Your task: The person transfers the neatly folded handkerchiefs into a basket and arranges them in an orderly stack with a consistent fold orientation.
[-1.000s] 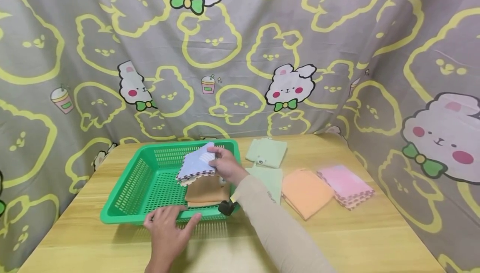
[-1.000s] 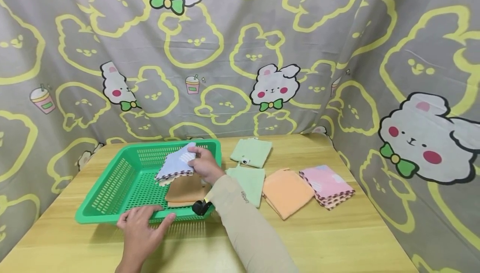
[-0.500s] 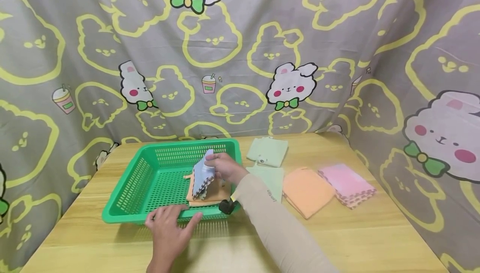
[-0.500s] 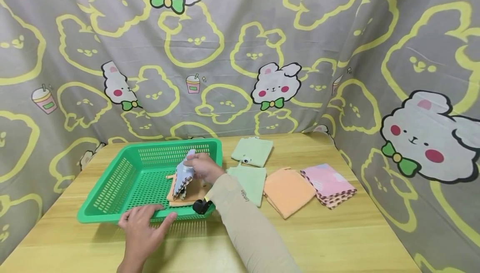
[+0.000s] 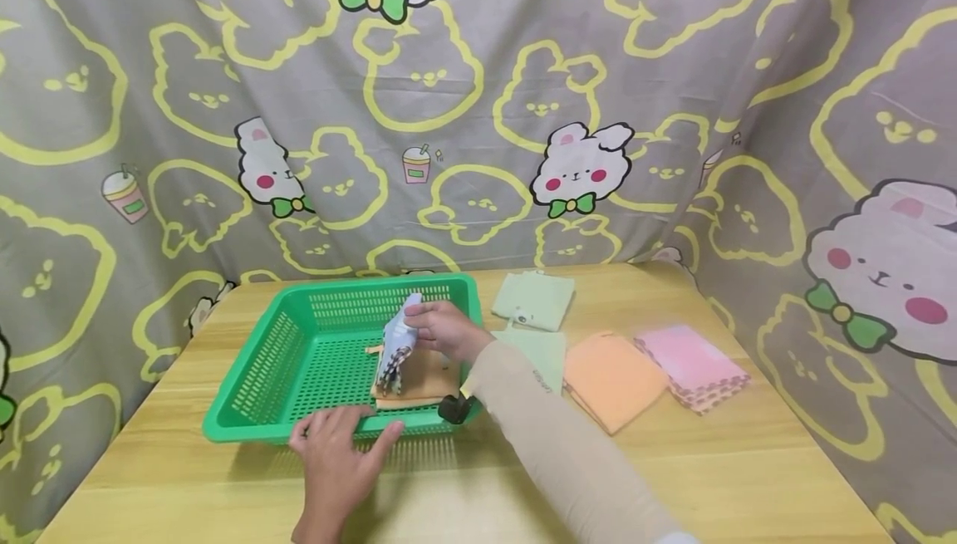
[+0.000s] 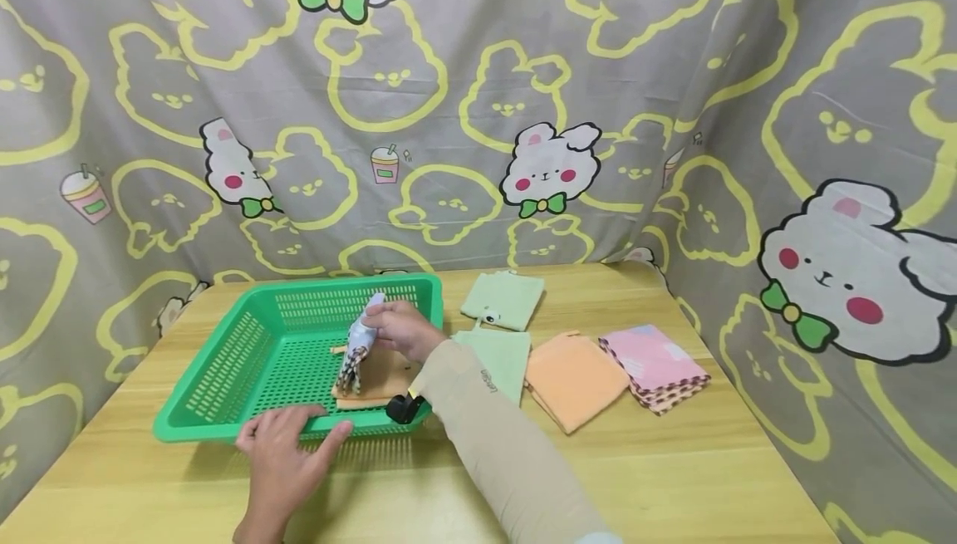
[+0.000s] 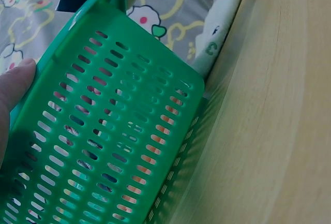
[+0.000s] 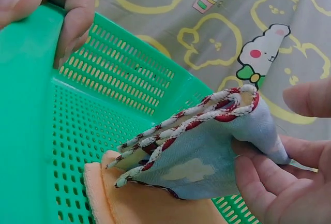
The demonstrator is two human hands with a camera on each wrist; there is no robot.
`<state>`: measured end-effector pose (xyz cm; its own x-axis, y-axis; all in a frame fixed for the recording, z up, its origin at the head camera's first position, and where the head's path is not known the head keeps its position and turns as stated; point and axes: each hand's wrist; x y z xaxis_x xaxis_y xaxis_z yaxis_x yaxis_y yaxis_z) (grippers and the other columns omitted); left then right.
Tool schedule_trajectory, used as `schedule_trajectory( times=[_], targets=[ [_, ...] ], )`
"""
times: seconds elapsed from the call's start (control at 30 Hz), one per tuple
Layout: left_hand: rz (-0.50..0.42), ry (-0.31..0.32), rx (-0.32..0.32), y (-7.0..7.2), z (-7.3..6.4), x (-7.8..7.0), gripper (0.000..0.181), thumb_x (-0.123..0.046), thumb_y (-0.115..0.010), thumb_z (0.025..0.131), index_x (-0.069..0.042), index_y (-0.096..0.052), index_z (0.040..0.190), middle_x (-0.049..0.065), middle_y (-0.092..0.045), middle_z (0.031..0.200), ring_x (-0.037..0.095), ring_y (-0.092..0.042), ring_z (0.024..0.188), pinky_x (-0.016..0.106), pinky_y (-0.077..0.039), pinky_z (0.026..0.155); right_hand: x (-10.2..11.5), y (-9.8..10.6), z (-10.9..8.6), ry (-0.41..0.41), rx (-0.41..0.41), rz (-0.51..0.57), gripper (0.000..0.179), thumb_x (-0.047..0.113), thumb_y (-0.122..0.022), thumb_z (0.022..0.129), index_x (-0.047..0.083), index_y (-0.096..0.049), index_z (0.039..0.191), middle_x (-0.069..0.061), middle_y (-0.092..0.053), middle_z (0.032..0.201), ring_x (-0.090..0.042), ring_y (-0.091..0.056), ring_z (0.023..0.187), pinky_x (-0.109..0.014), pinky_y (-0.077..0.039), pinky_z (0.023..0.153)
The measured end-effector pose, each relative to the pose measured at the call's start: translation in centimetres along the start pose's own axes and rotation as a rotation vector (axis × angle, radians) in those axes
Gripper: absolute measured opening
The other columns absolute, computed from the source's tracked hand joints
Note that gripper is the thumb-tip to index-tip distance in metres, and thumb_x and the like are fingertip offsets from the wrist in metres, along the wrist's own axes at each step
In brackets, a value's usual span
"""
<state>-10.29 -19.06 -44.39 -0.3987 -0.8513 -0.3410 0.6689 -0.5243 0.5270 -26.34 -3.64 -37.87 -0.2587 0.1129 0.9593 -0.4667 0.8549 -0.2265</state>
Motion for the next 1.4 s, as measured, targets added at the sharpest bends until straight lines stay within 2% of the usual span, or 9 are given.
schedule_trajectory(
  times=[0.33,0.43,0.6,0.77,0.9,1.0,1.23,1.3,1.4],
  targets=[
    [0.004,0.001,-0.001,0.0,0.0,0.1,0.06,-0.065,-0.06,0.084,-0.006,-0.067,0.083,0.011,-0.068,0.082,0.031,-0.053,0.079,0.059,-0.021,0.084,0.6,-1.1,0.4,0.035,0.056,0.04,0.038,0.004,-0.055,0.097,-0.014,-0.048,0.13,-0.022,-0.061,0.12,-0.026,-0.064,0.105,-0.036,-0.048,0.093],
    [0.002,-0.003,-0.004,-0.1,0.0,0.1,0.061,-0.066,-0.058,0.085,-0.006,-0.067,0.083,0.011,-0.068,0.082,0.03,-0.052,0.079,0.059,-0.021,0.085,0.5,-1.1,0.3,-0.016,0.091,-0.01,0.037,0.005,-0.055,0.097,-0.013,-0.05,0.128,-0.023,-0.06,0.122,-0.028,-0.064,0.104,-0.038,-0.049,0.092],
    [-0.001,-0.011,-0.005,0.1,0.0,0.0,0.061,-0.066,-0.057,0.085,-0.006,-0.066,0.083,0.011,-0.068,0.081,0.03,-0.053,0.079,0.059,-0.021,0.085,0.4,-1.0,-0.1,-0.157,0.108,-0.184,0.037,0.013,-0.057,0.097,-0.011,-0.054,0.125,-0.024,-0.061,0.121,-0.031,-0.064,0.103,-0.038,-0.053,0.082],
    [0.001,-0.008,-0.003,0.1,0.1,0.0,0.061,-0.066,-0.058,0.085,-0.005,-0.067,0.083,0.012,-0.068,0.082,0.03,-0.053,0.08,0.059,-0.021,0.085,0.6,-1.2,-0.4,-0.212,0.01,-0.228,0.039,0.02,-0.061,0.096,-0.009,-0.055,0.122,-0.021,-0.061,0.118,-0.03,-0.063,0.101,-0.04,-0.053,0.081],
    [-0.001,0.005,0.004,0.0,0.0,0.0,0.059,-0.064,-0.061,0.083,-0.005,-0.067,0.084,0.012,-0.069,0.083,0.031,-0.053,0.08,0.06,-0.021,0.085,0.8,-1.1,-0.7,-0.239,-0.099,-0.255,0.062,0.022,-0.065,0.094,-0.008,-0.037,0.139,-0.023,-0.046,0.136,-0.037,-0.059,0.107,-0.045,-0.052,0.082],
    [-0.003,0.016,0.015,0.0,-0.1,-0.1,0.057,-0.061,-0.064,0.082,-0.004,-0.067,0.085,0.013,-0.069,0.084,0.031,-0.053,0.081,0.06,-0.02,0.086,0.9,-1.0,-0.9,-0.239,-0.171,-0.313,0.079,0.026,-0.068,0.092,-0.005,-0.023,0.148,-0.025,-0.038,0.142,-0.042,-0.056,0.11,-0.047,-0.053,0.079],
    [-0.006,0.023,0.019,0.2,0.0,-0.1,0.055,-0.059,-0.067,0.08,-0.004,-0.067,0.085,0.012,-0.068,0.084,0.031,-0.052,0.081,0.061,-0.02,0.086,1.4,-0.7,-1.1,-0.237,-0.232,-0.43,0.081,0.034,-0.068,0.09,-0.004,-0.027,0.148,-0.028,-0.047,0.13,-0.042,-0.06,0.1,-0.047,-0.055,0.072],
    [-0.006,0.021,0.018,0.1,0.0,-0.1,0.055,-0.06,-0.066,0.081,-0.004,-0.067,0.085,0.012,-0.068,0.084,0.031,-0.052,0.08,0.061,-0.02,0.086,1.6,-0.7,-1.2,-0.239,-0.236,-0.435,0.081,0.035,-0.069,0.09,-0.004,-0.027,0.148,-0.028,-0.045,0.134,-0.044,-0.058,0.105,-0.05,-0.054,0.075],
    [-0.009,0.018,0.015,0.1,0.0,-0.1,0.055,-0.06,-0.066,0.081,-0.005,-0.067,0.084,0.012,-0.068,0.083,0.031,-0.052,0.08,0.061,-0.019,0.085,1.9,-0.7,-1.2,-0.227,-0.254,-0.451,0.08,0.036,-0.068,0.09,-0.005,-0.029,0.146,-0.027,-0.042,0.14,-0.045,-0.05,0.12,-0.052,-0.048,0.089]
  ],
)
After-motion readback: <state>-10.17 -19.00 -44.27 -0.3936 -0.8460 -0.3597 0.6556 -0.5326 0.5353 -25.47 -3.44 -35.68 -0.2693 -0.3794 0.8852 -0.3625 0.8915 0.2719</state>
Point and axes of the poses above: each hand's wrist, its own z-axis towards the middle knuckle, its own y-axis out of the back of the hand, x = y × z
